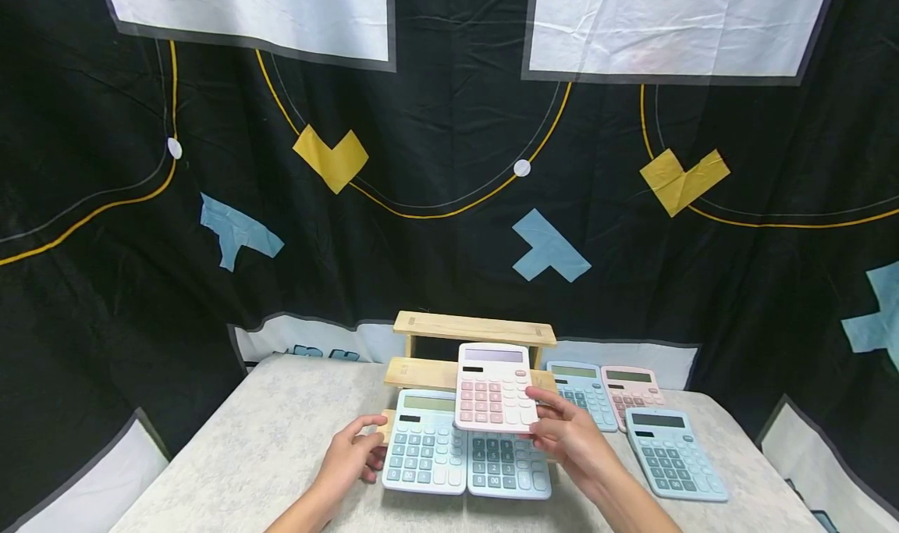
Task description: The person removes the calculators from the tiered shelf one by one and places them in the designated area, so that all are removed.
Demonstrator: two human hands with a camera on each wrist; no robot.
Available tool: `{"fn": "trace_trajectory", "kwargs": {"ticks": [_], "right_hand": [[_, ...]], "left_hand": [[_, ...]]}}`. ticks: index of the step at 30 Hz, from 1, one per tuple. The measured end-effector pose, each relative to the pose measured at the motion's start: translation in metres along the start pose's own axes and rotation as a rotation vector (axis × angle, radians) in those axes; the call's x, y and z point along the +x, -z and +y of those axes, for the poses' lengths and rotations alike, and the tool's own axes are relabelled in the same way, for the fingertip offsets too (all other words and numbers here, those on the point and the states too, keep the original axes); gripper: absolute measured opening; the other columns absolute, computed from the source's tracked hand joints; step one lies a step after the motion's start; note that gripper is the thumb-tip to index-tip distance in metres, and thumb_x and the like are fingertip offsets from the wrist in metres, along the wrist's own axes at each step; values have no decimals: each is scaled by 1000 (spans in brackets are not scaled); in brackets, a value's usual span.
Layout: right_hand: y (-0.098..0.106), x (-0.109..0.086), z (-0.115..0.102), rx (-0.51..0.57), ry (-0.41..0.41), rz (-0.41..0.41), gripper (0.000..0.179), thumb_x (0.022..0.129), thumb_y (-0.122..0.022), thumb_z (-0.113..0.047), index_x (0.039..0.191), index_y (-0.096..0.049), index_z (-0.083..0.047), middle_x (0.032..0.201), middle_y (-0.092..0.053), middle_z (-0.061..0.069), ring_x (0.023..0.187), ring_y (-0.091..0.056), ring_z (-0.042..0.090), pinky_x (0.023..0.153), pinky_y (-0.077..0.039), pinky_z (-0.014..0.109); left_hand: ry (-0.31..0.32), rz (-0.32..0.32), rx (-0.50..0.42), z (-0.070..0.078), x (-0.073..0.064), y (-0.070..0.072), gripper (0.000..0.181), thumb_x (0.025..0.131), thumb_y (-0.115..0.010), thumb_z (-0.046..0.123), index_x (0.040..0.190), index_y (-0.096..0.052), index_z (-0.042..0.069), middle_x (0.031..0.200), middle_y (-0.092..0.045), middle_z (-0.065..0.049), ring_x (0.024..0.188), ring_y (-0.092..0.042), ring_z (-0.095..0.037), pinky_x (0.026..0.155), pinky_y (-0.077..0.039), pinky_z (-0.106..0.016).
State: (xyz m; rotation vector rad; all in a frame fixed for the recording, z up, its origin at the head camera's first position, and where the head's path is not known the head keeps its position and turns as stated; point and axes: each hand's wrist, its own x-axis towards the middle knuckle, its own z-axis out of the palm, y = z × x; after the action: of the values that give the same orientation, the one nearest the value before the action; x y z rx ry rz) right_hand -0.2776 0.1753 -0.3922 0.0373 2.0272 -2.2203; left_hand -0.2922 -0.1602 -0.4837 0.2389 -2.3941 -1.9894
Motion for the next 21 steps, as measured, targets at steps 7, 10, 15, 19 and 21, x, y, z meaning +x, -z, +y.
{"fn": "trace_trajectory", "kwargs": {"ticks": [7, 10, 15, 19, 21], "right_hand": [[11, -3, -1, 1, 0, 11, 64, 83, -60, 7, 145, -48, -3, 123, -60, 18, 89, -65, 25, 73, -51, 28], [17, -4, -1, 6, -9, 30, 64, 82, -60, 7, 144, -49, -4, 123, -60, 18, 90, -65, 25, 73, -51, 28], [27, -8, -2, 10, -5, 54, 66, 81, -59, 8, 145, -48, -3, 121, -61, 16, 89, -65, 25, 75, -52, 30], [35, -11, -3, 4, -9, 83, 66, 81, -61, 7, 145, -48, -3, 121, -62, 16, 88, -65, 24, 74, -53, 30], [39, -12, -4, 1, -21, 96, 65, 82, -61, 7, 145, -49, -4, 123, -62, 17, 89, -65, 24, 73, -53, 30]], "left_hand": [[8, 5, 2, 1, 0, 0, 41, 94, -56, 16, 134, -58, 6, 83, -72, -7, 68, -63, -19, 56, -54, -33], [9, 6, 3, 1, 0, 0, 41, 94, -56, 16, 134, -58, 6, 83, -72, -7, 68, -63, -19, 56, -54, -33], [10, 13, 1, 1, 0, -1, 41, 94, -56, 16, 133, -59, 6, 83, -72, -7, 67, -62, -19, 55, -54, -33], [5, 21, 2, 0, 0, -1, 40, 94, -56, 16, 133, -59, 7, 82, -72, -6, 67, -62, -19, 55, -54, -33], [4, 23, 2, 0, 0, -1, 40, 94, -56, 16, 133, -60, 7, 82, -72, -6, 67, -62, -19, 55, -54, -33]]}}
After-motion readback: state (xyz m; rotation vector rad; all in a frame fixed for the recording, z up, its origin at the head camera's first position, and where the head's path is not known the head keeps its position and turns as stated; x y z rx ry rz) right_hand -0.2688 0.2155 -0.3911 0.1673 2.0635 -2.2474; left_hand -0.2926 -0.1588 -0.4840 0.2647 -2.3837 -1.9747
